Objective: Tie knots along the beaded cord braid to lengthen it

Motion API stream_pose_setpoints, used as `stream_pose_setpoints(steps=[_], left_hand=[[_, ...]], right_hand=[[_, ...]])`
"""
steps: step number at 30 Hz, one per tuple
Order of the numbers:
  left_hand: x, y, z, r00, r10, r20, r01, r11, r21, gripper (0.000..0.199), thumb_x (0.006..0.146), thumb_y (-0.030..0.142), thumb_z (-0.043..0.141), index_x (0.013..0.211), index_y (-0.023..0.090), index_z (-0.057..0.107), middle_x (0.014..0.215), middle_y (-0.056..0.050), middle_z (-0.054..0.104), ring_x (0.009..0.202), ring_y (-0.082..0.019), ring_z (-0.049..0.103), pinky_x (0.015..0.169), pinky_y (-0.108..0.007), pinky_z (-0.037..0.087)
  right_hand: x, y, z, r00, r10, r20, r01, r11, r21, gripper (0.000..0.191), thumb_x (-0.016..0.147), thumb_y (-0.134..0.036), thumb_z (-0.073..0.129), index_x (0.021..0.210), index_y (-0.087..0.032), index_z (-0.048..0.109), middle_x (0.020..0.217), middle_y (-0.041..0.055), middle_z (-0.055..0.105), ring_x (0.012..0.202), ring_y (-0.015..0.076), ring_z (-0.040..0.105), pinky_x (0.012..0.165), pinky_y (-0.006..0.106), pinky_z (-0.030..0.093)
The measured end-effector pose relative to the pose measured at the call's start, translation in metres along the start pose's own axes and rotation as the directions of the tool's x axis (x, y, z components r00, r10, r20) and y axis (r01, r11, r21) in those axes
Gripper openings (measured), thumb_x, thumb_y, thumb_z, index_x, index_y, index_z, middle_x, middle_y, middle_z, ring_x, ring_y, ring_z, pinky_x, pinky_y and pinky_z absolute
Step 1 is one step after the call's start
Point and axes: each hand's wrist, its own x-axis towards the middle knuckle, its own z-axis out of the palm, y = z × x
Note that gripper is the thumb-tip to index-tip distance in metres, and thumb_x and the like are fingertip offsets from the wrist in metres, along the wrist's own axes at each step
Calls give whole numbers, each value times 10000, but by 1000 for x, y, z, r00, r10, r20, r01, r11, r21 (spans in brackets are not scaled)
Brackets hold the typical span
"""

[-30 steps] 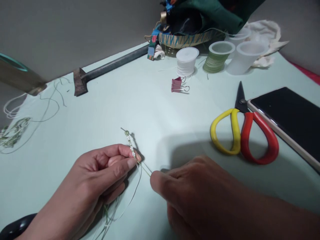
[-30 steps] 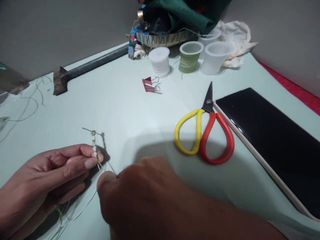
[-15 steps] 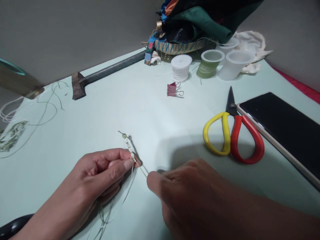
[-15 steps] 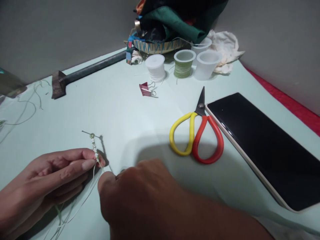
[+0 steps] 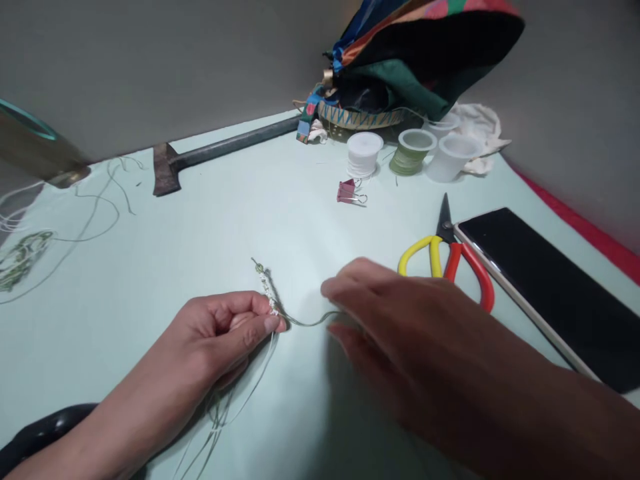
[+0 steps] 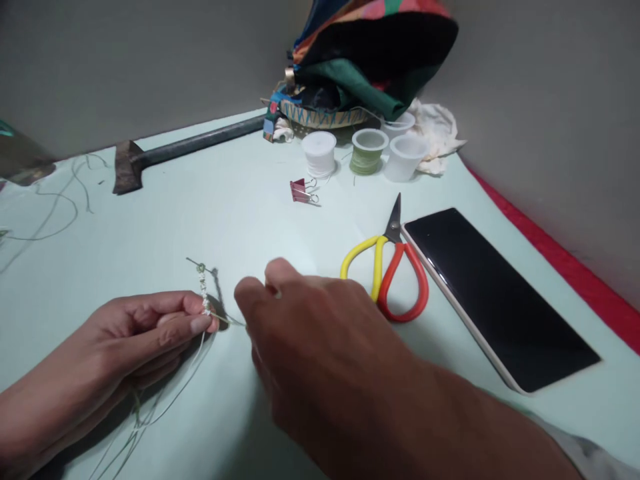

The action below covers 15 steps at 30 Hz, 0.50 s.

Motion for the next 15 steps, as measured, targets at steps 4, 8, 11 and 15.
stream_pose_setpoints(steps=[4, 8, 11, 15], left_hand=[[1, 0, 0, 999, 25, 43, -23, 998, -59, 395, 842, 574, 768, 731, 220, 631, 570, 95, 318, 541, -114, 169, 481, -277, 130], [4, -3, 1, 996, 75, 52, -70, 993, -99, 352, 841, 541, 767, 777, 215, 650, 571, 84, 381, 542, -115, 241, 515, -280, 177], [5, -4, 2, 994, 104, 35, -99, 988, -121, 374, 795, 549, 797, 754, 210, 645, 560, 89, 373, 535, -113, 242, 505, -277, 167], [5, -4, 3, 992, 127, 20, -123, 984, -127, 392, 790, 548, 806, 726, 199, 640, 524, 103, 339, 518, -104, 201, 480, -275, 133]], right_hand=[[-2, -18, -8, 996, -64, 67, 61, 997, 54, 294, 733, 56, 552, 835, -218, 580, 904, 27, 705, 600, 146, 607, 492, 269, 446], [0, -34, 8, 971, -114, 211, 131, 989, -72, 520, 758, 50, 568, 1203, -210, 636, 1143, 92, 730, 886, 240, 698, 605, 324, 497], [4, -33, 29, 963, -151, 222, 175, 980, -92, 185, 937, -129, 616, 1086, -233, 646, 964, 49, 707, 769, 203, 662, 560, 307, 427], [8, -28, 46, 973, -156, 168, 181, 972, -148, 94, 981, -147, 568, 929, -200, 625, 878, 43, 671, 756, 189, 619, 557, 309, 372]])
